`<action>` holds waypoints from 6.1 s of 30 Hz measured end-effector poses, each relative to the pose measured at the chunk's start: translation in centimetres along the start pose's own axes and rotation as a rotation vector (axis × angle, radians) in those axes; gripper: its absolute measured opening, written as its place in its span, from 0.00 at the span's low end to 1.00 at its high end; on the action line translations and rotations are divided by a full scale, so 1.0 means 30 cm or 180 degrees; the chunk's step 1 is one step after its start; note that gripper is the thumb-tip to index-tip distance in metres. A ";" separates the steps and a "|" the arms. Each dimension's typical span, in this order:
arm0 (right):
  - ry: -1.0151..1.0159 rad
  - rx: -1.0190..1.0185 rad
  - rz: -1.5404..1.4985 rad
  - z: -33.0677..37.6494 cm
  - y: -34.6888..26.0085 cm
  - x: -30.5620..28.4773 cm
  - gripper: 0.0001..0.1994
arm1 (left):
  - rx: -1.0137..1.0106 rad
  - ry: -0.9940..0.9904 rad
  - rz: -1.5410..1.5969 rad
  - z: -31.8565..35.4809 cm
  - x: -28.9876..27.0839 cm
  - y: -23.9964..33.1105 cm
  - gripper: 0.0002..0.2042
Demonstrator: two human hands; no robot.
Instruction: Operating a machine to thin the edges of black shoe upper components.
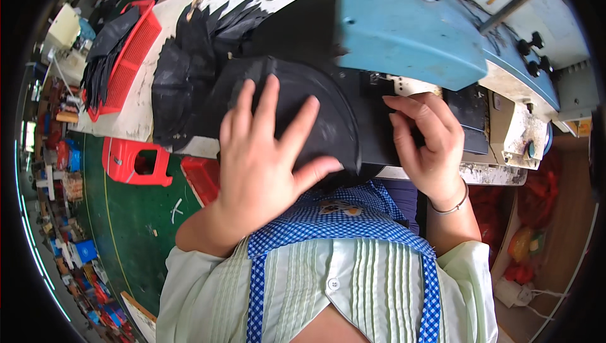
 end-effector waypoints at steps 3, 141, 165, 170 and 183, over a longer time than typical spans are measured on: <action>-0.0152 -0.0002 -0.0560 -0.033 -0.039 0.016 0.12 | 0.0117 -0.0126 0.0270 0.070 -0.026 0.023 0.39; -0.0489 -0.0598 0.0609 0.010 -0.054 0.044 0.24 | 0.1180 0.0310 0.1265 -0.313 0.061 0.027 0.09; -0.0395 -0.0518 0.0615 0.011 -0.056 0.037 0.20 | 0.1135 -0.0567 0.0825 -0.300 0.051 0.014 0.28; -0.0412 -0.0523 0.0617 0.009 -0.058 0.040 0.20 | 0.1051 -0.0440 0.0627 -0.311 0.056 0.010 0.30; -0.0556 -0.0203 0.0593 -0.003 -0.035 0.038 0.21 | 0.0788 -0.0055 0.0321 -0.354 0.071 -0.010 0.34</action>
Point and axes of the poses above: each hand's wrist, its own z-axis away from the middle knuckle, its own x-axis out of the palm, y = z × x, the point moved 8 cm from there along -z, towards the middle knuckle, and after that the axes turned 10 degrees about -x, right-handed, at the moved point
